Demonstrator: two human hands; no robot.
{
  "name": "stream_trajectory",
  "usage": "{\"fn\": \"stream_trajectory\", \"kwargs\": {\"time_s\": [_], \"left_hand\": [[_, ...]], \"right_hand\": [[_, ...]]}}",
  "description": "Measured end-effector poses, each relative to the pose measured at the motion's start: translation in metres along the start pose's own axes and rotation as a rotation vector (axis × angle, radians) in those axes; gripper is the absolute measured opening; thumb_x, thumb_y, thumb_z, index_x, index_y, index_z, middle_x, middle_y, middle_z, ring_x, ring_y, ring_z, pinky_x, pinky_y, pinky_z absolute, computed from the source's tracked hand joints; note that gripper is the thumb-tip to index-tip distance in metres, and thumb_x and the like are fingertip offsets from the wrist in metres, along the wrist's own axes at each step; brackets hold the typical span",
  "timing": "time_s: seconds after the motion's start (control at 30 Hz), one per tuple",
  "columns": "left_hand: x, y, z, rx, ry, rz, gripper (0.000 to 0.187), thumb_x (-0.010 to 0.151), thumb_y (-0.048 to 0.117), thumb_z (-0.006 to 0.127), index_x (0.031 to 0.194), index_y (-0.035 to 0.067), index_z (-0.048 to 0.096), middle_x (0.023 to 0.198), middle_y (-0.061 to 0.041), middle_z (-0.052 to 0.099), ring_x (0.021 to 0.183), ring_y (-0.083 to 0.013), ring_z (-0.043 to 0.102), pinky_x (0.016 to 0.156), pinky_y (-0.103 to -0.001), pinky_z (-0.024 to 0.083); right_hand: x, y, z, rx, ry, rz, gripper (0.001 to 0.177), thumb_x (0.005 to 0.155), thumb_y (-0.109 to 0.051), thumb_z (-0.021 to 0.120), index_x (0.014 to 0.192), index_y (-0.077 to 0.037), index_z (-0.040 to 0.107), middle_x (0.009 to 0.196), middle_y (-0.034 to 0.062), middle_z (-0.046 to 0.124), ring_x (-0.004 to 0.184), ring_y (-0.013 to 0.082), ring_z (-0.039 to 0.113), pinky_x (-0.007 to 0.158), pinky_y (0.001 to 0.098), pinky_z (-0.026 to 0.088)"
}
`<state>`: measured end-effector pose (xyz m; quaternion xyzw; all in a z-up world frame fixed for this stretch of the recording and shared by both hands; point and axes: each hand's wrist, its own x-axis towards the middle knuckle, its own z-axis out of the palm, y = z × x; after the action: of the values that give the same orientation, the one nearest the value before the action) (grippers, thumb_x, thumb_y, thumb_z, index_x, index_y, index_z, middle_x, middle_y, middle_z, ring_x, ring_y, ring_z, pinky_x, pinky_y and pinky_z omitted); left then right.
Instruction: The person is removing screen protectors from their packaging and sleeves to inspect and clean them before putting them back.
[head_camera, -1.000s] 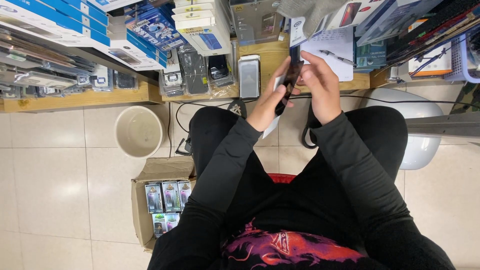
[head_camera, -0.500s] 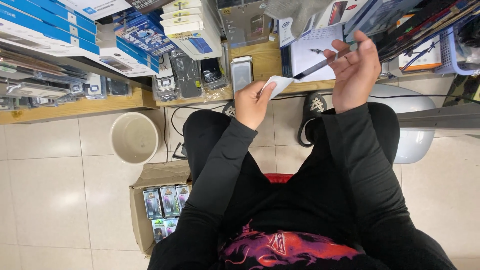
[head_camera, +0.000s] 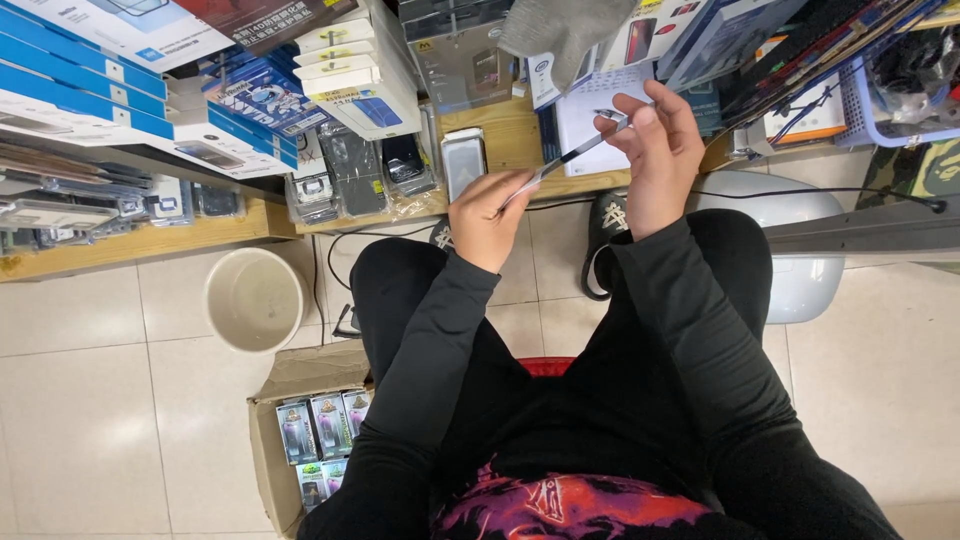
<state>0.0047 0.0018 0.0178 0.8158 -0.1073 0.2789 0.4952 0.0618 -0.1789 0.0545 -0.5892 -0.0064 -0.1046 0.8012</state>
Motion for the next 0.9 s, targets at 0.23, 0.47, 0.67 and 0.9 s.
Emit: {"fn": "stream_trajectory", "kwargs": {"time_s": [0.23,0.47,0.67,0.9], "left_hand": [[0.022,0.002,0.019,0.043,-0.042,-0.153,0.016,0.092,0.016,0.070,0.107,0.015,0.073,0.103,-0.002,0.075,0.089,-0.0150,0.073,0.074,-0.027,0.056],[0.043,-0.023,0.026,-0.504,-0.028,-0.678,0.017,0.087,0.019,0.072,0.074,0.013,0.062,0.066,0.002,0.050,0.066,-0.0061,0.043,0.059,-0.023,0.037],[0.053,-0.018,0.015,-0.469,-0.024,-0.736,0.010,0.086,0.017,0.077,0.092,0.009,0.076,0.073,-0.007,0.073,0.069,-0.0065,0.060,0.062,-0.023,0.053],[0.038,-0.036,0.024,-0.589,0.039,-0.774,0.015,0.082,0.014,0.079,0.093,0.006,0.073,0.076,-0.004,0.073,0.065,-0.0066,0.066,0.058,-0.022,0.056]], "right_hand": [[0.019,-0.009,0.024,-0.188,-0.194,-0.207,0.032,0.097,-0.022,0.069,0.120,-0.006,0.053,0.112,0.0176,0.060,0.107,0.0223,0.059,0.090,0.0412,0.064],[0.038,0.004,0.025,-0.707,-0.538,-0.199,0.032,0.098,-0.022,0.056,0.126,-0.008,0.065,0.109,0.0116,0.069,0.095,0.0249,0.066,0.080,0.0345,0.050],[0.042,0.011,0.021,-0.637,-0.657,-0.271,0.036,0.083,-0.002,0.075,0.118,-0.001,0.069,0.096,0.0192,0.070,0.086,0.0349,0.068,0.074,0.0410,0.055],[0.037,0.010,0.021,-0.579,-0.706,-0.219,0.031,0.081,0.005,0.076,0.111,-0.002,0.070,0.088,0.0173,0.067,0.076,0.0292,0.065,0.068,0.0381,0.053]]}}
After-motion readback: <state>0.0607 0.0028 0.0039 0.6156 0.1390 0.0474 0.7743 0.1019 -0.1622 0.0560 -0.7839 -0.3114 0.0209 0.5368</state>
